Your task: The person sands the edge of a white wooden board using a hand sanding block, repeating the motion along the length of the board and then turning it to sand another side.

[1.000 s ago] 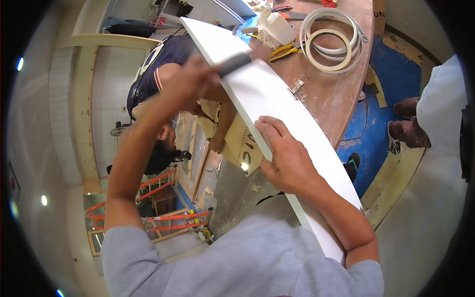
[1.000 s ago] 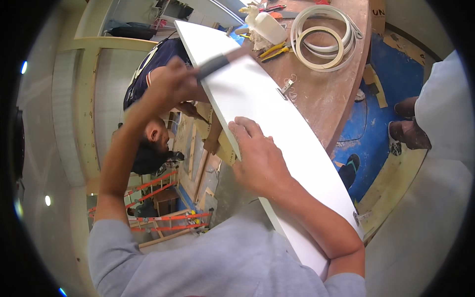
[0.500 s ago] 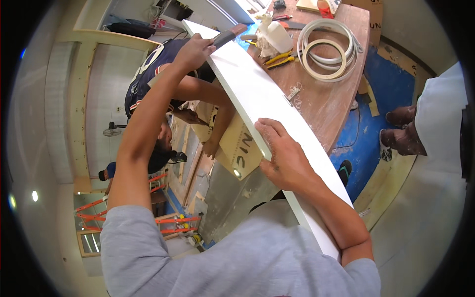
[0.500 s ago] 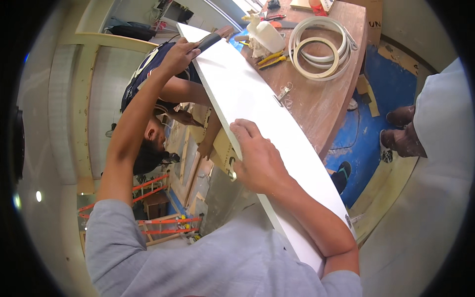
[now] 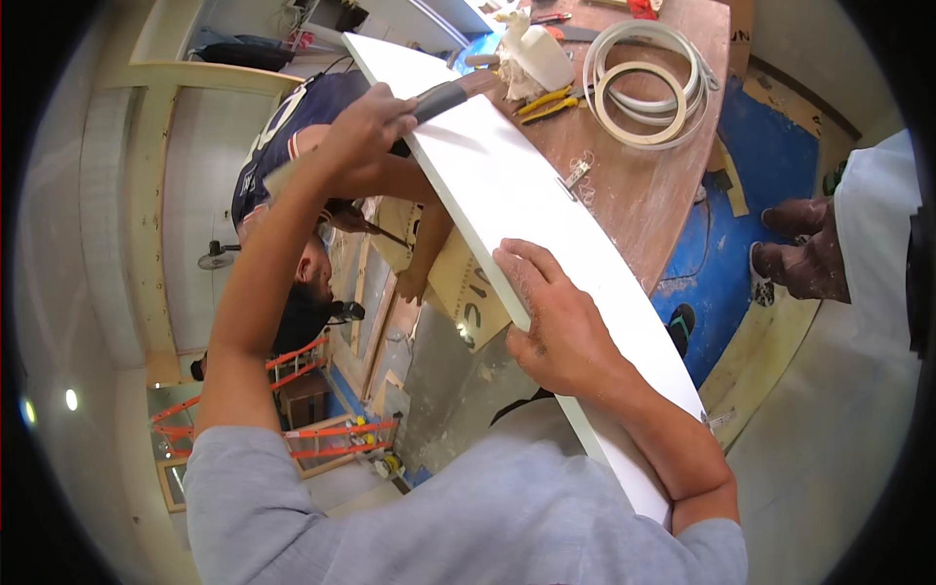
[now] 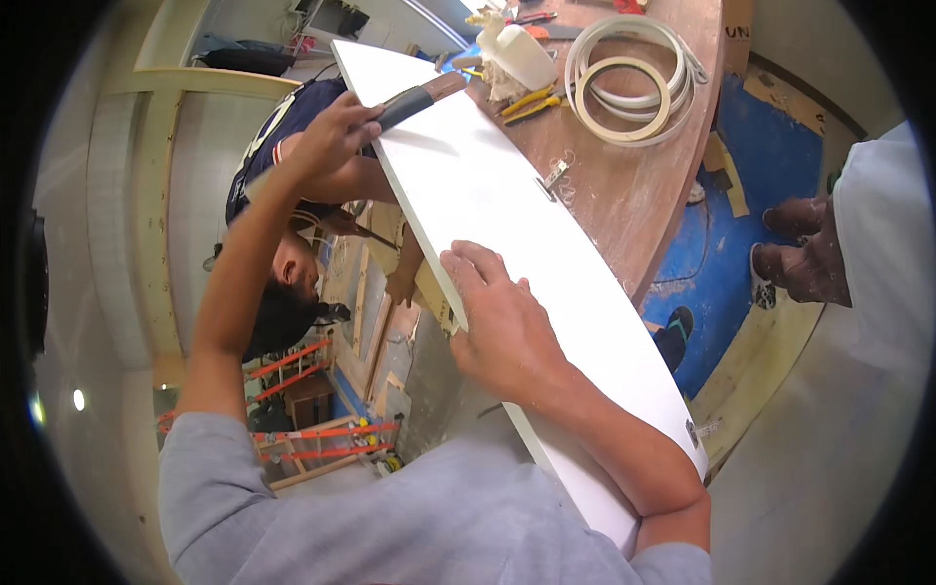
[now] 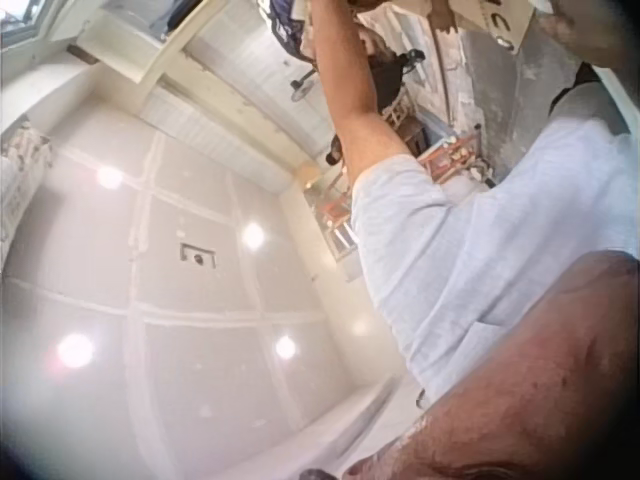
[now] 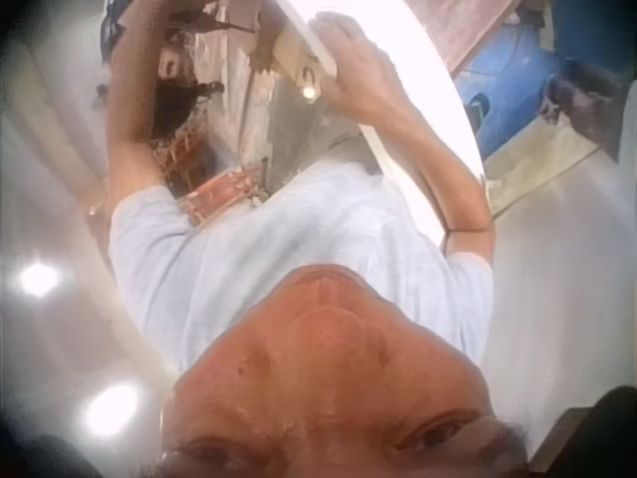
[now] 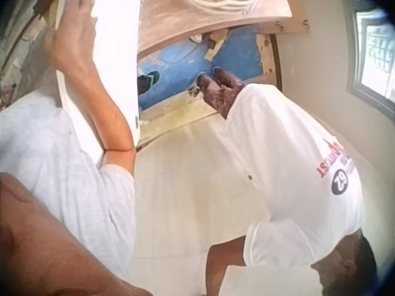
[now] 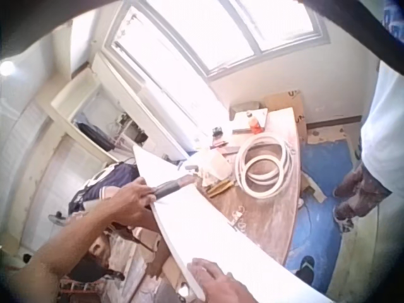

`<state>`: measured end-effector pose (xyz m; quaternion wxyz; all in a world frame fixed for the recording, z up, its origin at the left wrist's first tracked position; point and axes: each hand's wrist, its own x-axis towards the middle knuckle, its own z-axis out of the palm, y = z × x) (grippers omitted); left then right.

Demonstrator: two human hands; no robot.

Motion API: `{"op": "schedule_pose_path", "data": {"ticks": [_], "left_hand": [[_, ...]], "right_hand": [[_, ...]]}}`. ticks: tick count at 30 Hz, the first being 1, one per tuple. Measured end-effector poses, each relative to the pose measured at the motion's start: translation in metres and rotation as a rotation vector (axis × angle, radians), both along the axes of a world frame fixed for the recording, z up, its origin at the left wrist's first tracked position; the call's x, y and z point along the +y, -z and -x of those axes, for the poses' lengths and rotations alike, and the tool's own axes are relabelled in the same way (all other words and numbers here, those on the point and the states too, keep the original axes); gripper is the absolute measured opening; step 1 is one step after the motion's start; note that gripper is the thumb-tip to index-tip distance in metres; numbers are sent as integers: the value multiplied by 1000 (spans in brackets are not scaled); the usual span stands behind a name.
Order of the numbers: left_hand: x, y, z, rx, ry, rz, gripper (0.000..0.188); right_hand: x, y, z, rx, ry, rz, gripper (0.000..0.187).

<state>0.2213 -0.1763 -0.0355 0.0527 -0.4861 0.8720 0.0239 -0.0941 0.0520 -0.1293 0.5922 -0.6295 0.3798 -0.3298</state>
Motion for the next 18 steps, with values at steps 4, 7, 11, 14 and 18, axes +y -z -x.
{"op": "schedule_pose_path", "data": {"ticks": [4, 7, 11, 14, 18], "left_hand": [[-42, -29, 9, -363, -37, -32, 26], [18, -51, 44, -143, 199, -230, 24], [136, -73, 128, -335, 77, -270, 28], [113, -62, 109, -253, 104, -269, 27], [-8, -33, 12, -380, -77, -94, 25]], "right_hand": [[3, -5, -2, 38, -7, 18, 74], [3, 0, -4, 36, 38, -7, 69], [-3, -7, 1, 65, 12, -99, 62], [-1, -3, 1, 19, 15, -71, 61], [10, 1, -8, -33, 16, -5, 60]]}}
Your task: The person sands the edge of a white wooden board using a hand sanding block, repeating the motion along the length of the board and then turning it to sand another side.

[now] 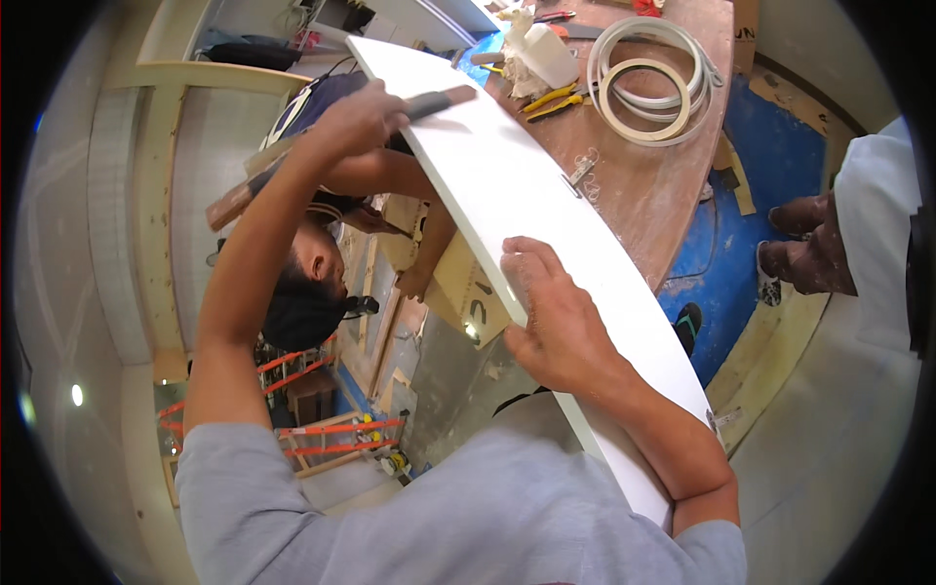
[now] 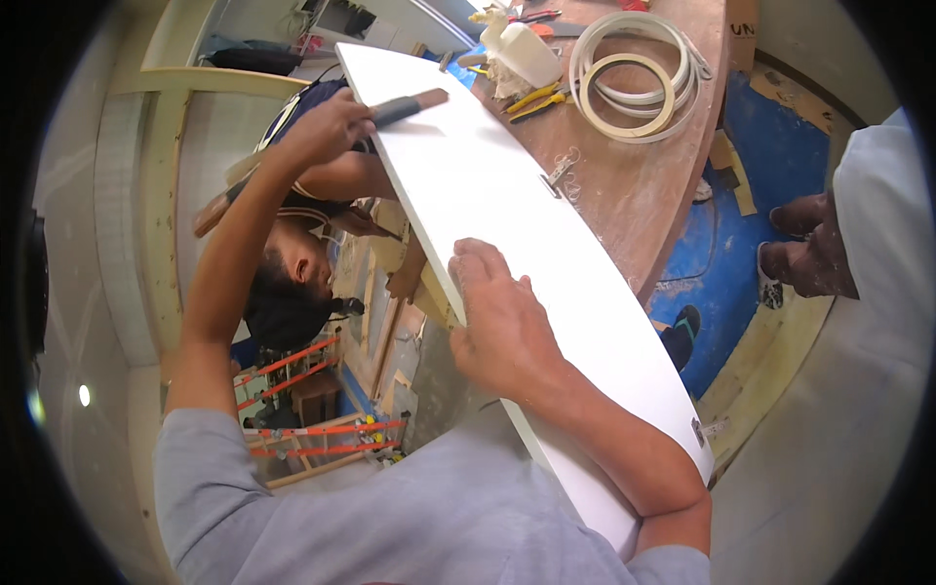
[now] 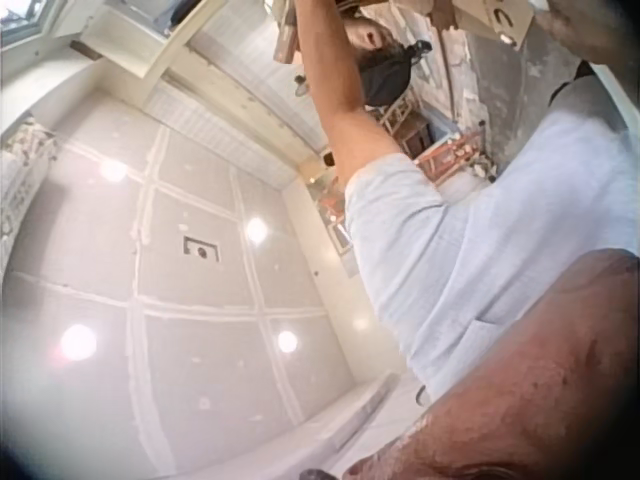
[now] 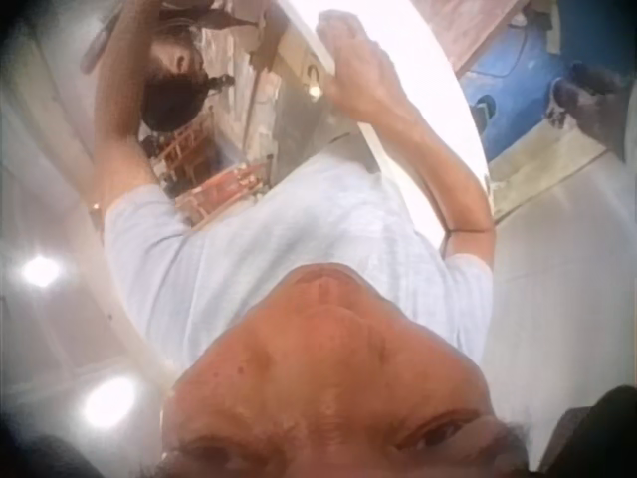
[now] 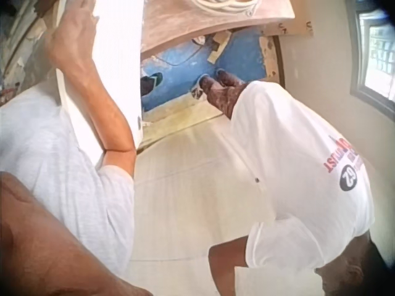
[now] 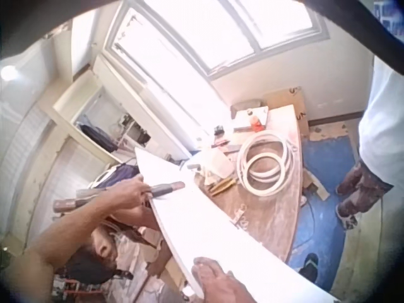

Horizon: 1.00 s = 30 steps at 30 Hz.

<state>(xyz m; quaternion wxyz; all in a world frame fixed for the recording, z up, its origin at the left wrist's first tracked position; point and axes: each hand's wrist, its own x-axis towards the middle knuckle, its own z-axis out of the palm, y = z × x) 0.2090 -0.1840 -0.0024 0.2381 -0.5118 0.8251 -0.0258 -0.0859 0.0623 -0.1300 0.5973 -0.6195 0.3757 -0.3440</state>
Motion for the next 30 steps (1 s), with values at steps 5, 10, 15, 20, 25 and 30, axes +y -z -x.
{"op": "schedule_pose_path", "data": {"ticks": [5, 10, 15, 20, 25, 30], "left_hand": [[-27, 0, 11, -24, 12, 33, 25], [139, -24, 102, 144, 74, -151, 34], [110, -6, 67, 311, 54, -81, 36], [-46, 18, -53, 13, 78, 165, 30], [-16, -3, 8, 229, -31, 90, 30], [144, -24, 102, 191, 62, -103, 40]], "right_hand": [[-6, -2, 2, 18, 1, -6, 58], [-13, -3, 9, 31, 39, -32, 57], [-12, -4, 13, 4, 21, -43, 58], [-3, -5, 3, 27, -3, 10, 58], [-11, 0, 4, 67, 22, 19, 61], [-13, 0, 7, 77, 46, 18, 60]]}}
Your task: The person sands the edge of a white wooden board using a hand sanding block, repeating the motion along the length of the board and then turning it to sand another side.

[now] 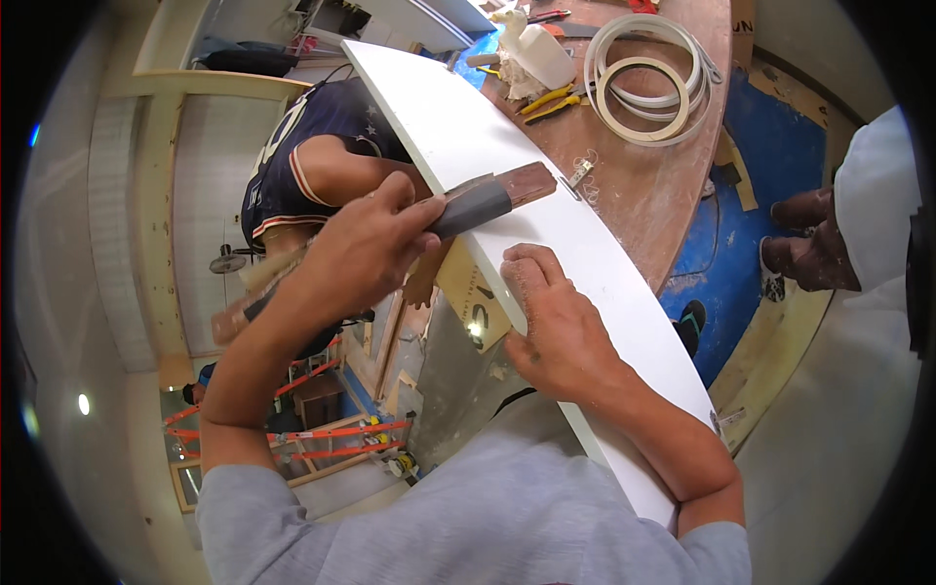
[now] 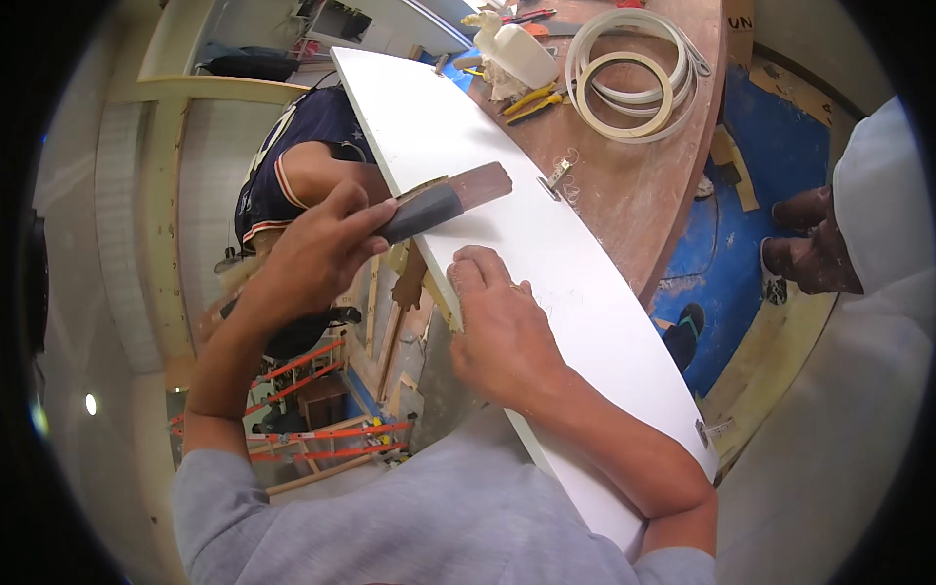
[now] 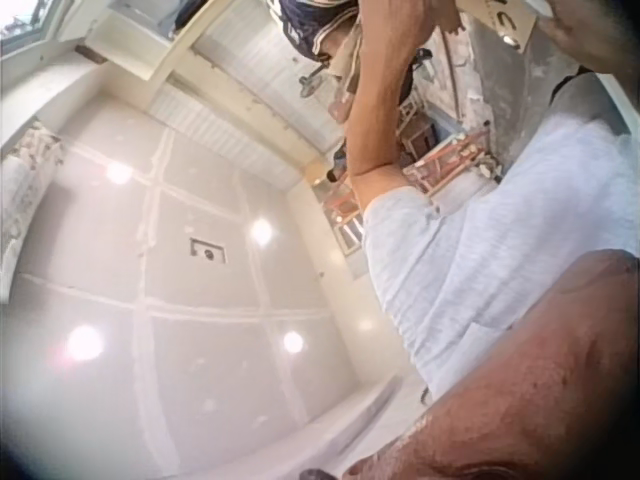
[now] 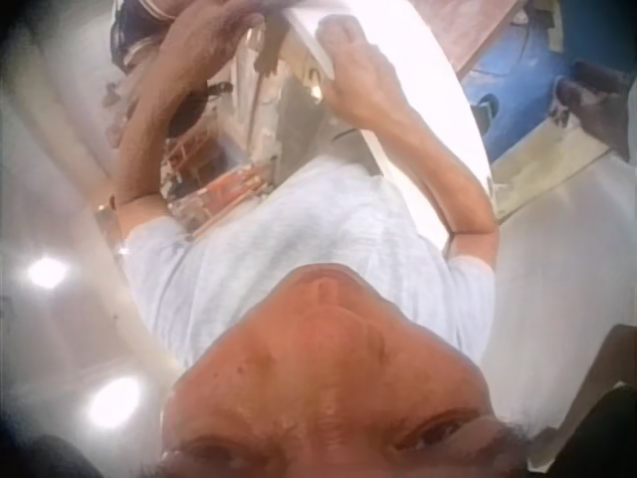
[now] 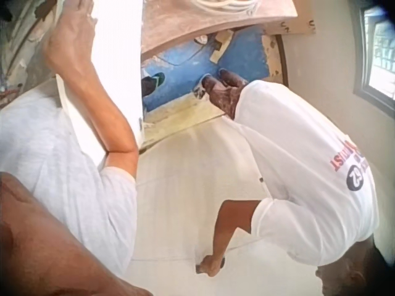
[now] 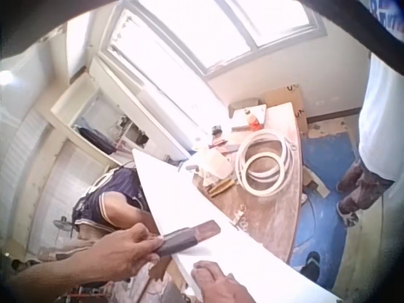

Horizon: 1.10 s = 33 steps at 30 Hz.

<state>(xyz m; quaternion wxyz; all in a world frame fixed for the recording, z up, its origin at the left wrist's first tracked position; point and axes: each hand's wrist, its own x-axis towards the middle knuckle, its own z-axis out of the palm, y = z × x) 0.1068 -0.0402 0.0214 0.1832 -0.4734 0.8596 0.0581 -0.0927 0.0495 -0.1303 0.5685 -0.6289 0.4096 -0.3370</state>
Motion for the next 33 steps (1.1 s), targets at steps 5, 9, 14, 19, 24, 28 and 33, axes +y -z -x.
{"op": "schedule_pose_path", "data": {"ticks": [5, 9, 14, 19, 24, 28, 33], "left_hand": [[-40, 21, -47, -47, -77, 136, 30], [-69, 27, -42, -116, 42, 148, 34], [36, -5, 31, -86, 52, -46, 41], [7, 16, 0, -26, 30, 62, 34], [-42, 21, -2, -305, 10, 93, 27], [43, -9, 43, -165, 121, -64, 41], [15, 15, 17, -102, 64, -2, 35]], "right_hand": [[6, -10, 2, -9, -45, -70, 47], [1, -7, 2, 45, -5, -80, 38], [8, -2, 1, 96, 109, 28, 37], [7, -3, 2, 108, 108, 86, 36], [9, -2, -2, 114, 56, 116, 29], [11, 4, -1, 132, 76, 148, 24], [19, 10, -9, 100, 177, 187, 22]]}}
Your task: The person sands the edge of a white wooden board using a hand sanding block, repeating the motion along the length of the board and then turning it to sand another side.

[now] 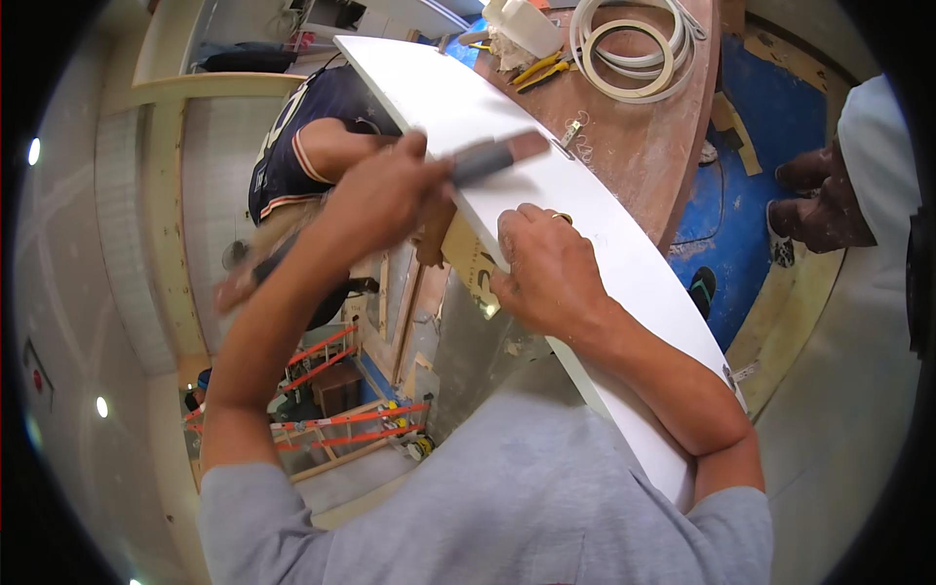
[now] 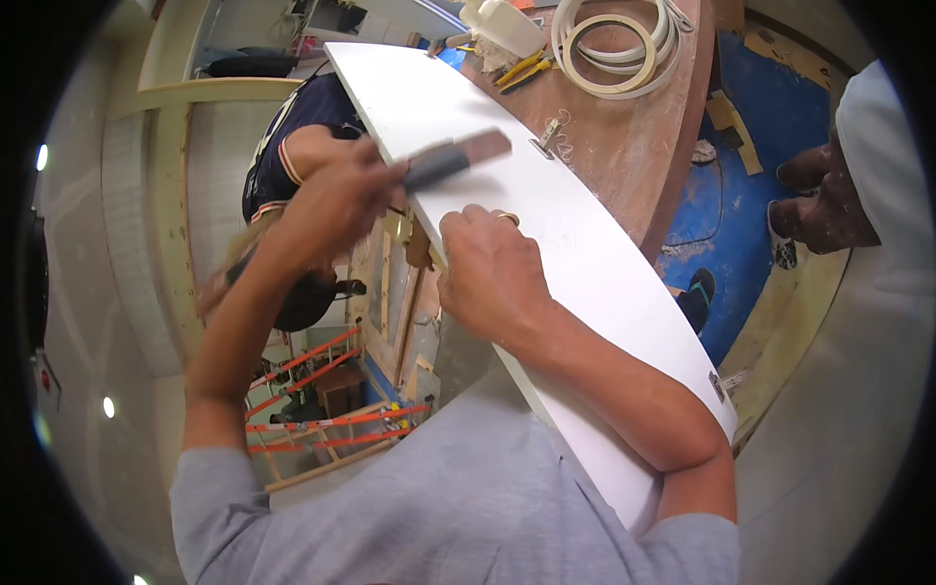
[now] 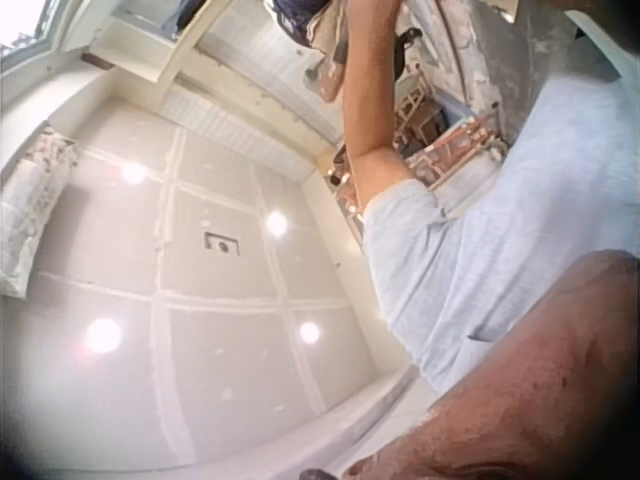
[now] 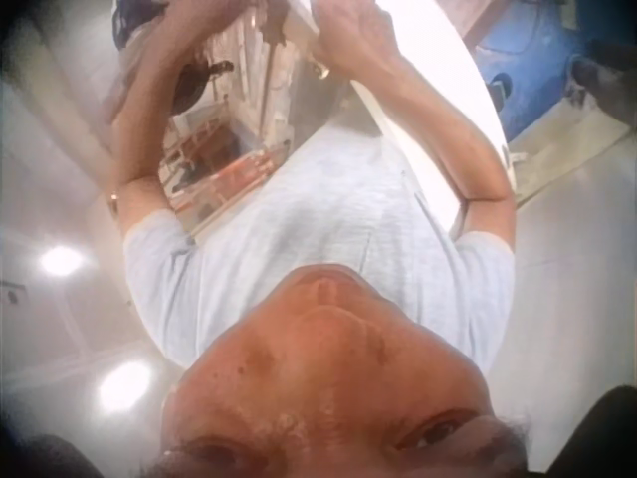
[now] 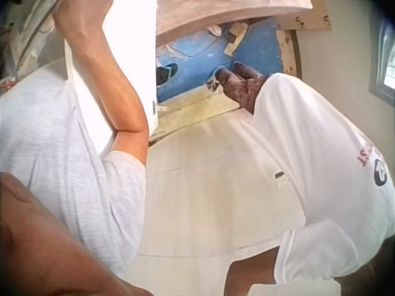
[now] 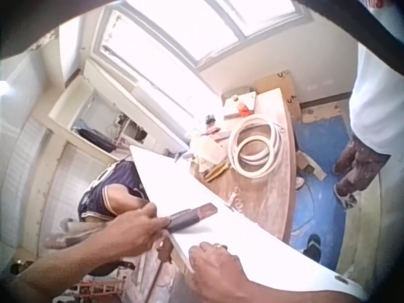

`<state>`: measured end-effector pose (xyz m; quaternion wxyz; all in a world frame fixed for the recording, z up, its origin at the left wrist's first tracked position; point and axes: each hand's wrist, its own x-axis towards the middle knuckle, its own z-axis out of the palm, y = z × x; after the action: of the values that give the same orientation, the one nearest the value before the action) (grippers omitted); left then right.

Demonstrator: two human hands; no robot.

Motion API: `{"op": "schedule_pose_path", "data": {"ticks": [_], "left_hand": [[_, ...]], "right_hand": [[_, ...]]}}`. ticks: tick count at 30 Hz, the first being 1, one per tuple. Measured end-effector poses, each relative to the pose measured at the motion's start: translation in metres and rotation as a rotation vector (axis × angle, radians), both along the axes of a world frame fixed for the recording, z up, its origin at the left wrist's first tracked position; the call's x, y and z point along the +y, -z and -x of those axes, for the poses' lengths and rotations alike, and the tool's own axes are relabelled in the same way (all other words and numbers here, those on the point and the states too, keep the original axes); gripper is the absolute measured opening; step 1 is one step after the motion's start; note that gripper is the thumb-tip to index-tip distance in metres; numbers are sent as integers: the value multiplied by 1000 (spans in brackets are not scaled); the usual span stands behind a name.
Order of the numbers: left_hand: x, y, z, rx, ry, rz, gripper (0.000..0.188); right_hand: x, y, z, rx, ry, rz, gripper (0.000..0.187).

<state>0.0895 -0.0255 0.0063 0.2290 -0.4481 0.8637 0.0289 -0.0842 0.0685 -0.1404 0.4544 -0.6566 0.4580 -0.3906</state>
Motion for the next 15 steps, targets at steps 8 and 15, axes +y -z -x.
{"op": "schedule_pose_path", "data": {"ticks": [8, 15], "left_hand": [[-6, -16, 20, -49, -61, -49, 31], [-6, 1, -2, 13, -48, 2, 26]], "right_hand": [[-2, 4, 0, 34, -3, 6, 20], [1, -1, -4, 50, -11, 3, 17]]}}
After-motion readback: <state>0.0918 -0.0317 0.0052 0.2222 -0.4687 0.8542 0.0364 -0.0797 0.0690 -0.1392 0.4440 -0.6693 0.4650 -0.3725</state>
